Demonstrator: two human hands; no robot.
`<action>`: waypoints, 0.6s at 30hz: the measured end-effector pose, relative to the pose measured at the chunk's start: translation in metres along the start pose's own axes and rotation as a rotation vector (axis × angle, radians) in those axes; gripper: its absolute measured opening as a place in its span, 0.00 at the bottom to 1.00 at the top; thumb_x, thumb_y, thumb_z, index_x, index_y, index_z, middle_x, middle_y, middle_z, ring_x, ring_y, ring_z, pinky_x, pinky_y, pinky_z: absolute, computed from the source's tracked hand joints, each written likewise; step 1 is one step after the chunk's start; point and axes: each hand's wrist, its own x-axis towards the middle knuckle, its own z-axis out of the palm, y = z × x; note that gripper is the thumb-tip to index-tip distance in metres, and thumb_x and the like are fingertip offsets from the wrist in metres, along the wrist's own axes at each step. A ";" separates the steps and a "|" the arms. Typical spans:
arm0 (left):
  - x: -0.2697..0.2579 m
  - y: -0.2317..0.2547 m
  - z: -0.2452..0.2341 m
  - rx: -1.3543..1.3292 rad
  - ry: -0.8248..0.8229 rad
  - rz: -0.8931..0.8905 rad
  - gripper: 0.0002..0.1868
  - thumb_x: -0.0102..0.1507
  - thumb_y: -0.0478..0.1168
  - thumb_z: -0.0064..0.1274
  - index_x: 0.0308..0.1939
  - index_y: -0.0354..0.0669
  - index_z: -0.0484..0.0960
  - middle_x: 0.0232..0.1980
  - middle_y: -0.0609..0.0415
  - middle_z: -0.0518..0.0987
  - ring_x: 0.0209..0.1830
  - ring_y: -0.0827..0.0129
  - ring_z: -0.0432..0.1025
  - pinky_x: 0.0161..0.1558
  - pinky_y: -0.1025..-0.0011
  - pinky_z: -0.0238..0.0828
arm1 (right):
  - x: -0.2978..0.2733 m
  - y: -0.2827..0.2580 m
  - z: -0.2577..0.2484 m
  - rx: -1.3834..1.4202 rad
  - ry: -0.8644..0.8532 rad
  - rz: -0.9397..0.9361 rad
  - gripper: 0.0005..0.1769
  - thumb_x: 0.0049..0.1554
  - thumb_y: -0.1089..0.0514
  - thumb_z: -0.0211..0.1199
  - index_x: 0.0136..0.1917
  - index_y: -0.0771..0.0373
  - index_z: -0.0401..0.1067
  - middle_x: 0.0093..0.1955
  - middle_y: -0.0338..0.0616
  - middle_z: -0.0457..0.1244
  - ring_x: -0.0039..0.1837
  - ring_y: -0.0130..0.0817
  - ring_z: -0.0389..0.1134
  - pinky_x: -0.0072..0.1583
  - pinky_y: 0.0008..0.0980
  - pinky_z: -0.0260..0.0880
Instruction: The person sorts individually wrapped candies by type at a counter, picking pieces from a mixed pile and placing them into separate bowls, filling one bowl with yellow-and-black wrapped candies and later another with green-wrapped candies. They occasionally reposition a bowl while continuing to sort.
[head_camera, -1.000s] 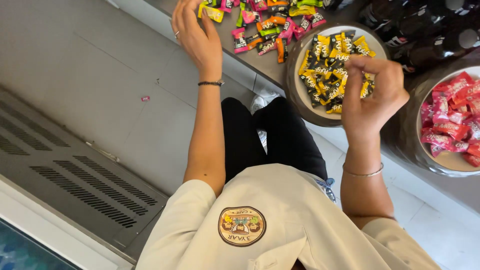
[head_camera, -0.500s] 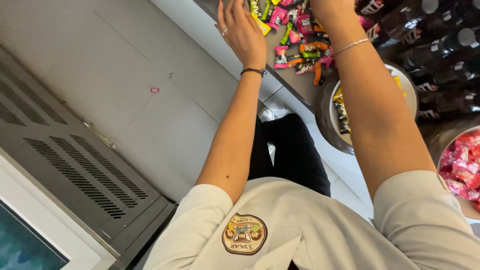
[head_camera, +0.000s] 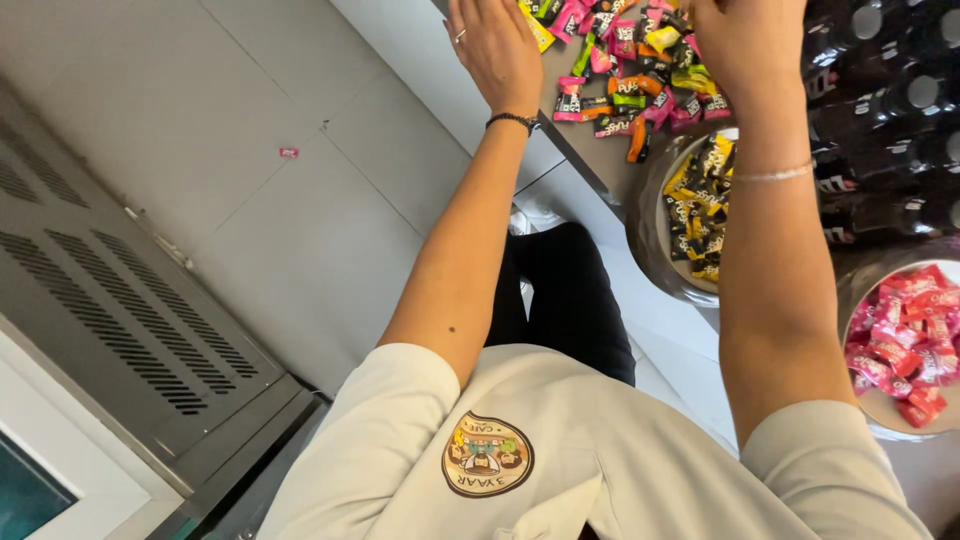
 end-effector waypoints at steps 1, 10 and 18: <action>0.000 0.002 0.001 -0.004 -0.007 -0.011 0.08 0.69 0.41 0.45 0.48 0.42 0.74 0.58 0.50 0.76 0.71 0.51 0.64 0.75 0.44 0.55 | -0.003 -0.026 -0.039 0.251 0.057 0.033 0.04 0.58 0.65 0.67 0.47 0.69 0.75 0.42 0.48 0.69 0.41 0.40 0.68 0.45 0.37 0.68; -0.015 -0.018 0.017 -0.287 0.209 -0.068 0.18 0.73 0.37 0.40 0.66 0.38 0.65 0.72 0.41 0.66 0.77 0.48 0.56 0.80 0.51 0.51 | -0.113 -0.061 -0.128 0.582 -0.236 0.522 0.04 0.64 0.67 0.67 0.54 0.68 0.78 0.47 0.41 0.71 0.46 0.20 0.69 0.50 0.22 0.69; -0.015 -0.020 0.019 -0.432 0.230 -0.215 0.21 0.74 0.34 0.41 0.71 0.38 0.61 0.76 0.43 0.60 0.79 0.52 0.55 0.75 0.57 0.58 | -0.067 -0.087 -0.111 0.310 0.018 0.197 0.09 0.58 0.72 0.66 0.53 0.70 0.77 0.48 0.51 0.70 0.52 0.38 0.73 0.55 0.33 0.72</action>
